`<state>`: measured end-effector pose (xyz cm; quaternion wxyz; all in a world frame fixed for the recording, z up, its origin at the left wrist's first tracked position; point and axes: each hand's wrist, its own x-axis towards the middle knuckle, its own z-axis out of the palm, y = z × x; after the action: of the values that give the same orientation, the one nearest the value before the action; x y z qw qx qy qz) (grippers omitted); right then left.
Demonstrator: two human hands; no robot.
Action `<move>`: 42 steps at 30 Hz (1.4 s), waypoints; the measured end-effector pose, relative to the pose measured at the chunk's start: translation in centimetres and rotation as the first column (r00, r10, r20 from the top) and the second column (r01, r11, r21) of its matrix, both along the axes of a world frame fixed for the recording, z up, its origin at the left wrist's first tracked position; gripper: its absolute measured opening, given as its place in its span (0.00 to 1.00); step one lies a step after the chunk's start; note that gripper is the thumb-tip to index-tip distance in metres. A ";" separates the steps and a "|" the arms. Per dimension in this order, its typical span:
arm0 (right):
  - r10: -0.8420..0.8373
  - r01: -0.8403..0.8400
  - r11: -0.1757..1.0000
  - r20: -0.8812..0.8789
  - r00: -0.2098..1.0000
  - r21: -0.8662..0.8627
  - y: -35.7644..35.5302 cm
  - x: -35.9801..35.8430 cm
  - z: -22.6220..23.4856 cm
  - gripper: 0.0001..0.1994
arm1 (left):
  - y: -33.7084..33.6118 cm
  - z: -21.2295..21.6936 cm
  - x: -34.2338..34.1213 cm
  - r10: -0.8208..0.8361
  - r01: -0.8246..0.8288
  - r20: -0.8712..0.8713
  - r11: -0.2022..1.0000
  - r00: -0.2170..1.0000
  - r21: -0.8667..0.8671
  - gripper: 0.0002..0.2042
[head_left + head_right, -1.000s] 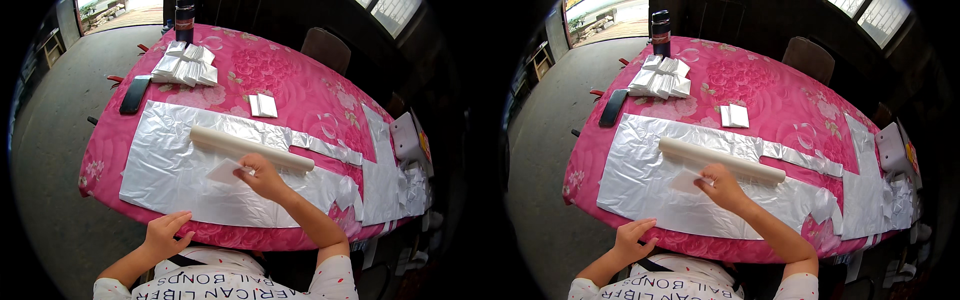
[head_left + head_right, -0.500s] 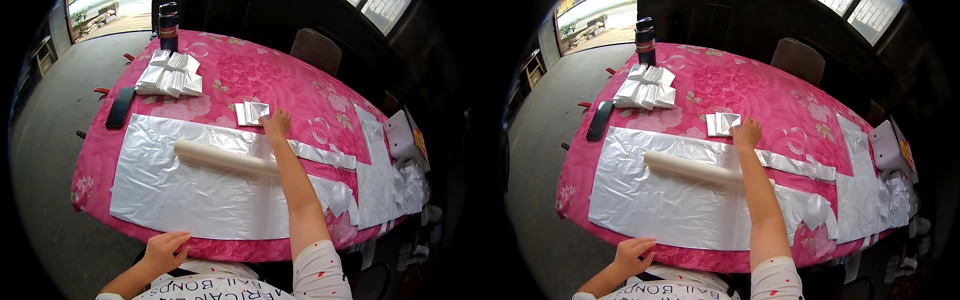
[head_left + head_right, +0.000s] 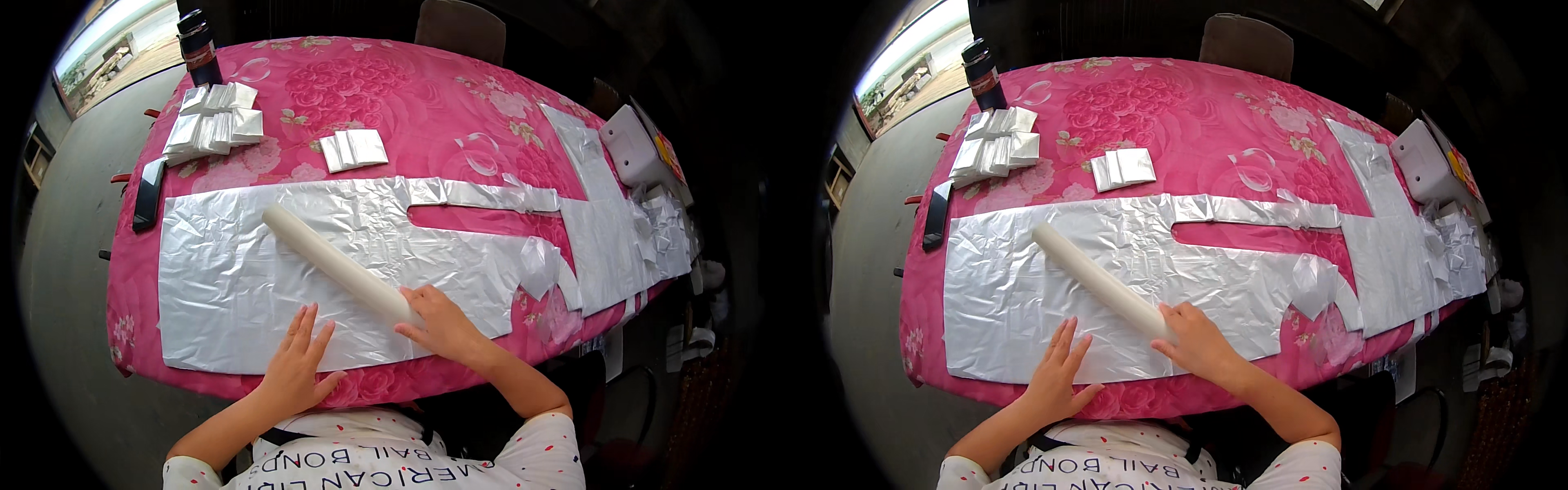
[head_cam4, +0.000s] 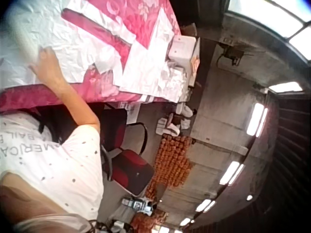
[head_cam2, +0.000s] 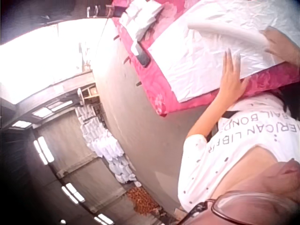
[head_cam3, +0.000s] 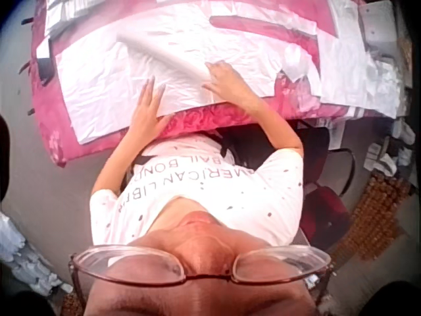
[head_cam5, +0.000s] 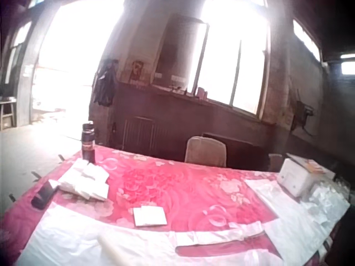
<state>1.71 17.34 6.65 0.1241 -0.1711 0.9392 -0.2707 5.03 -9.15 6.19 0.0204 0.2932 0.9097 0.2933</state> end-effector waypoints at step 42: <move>-0.353 0.443 0.545 0.285 0.891 -0.712 4.6 3.6 2.1 0.09 | 9.7 0.9 -3.7 -0.206 0.080 0.271 0.907 0.940 0.413 0.31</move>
<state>5.35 21.92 8.80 0.0261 0.0255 0.7424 -0.6689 1.36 0.57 7.12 0.1243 0.3085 0.7927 0.5108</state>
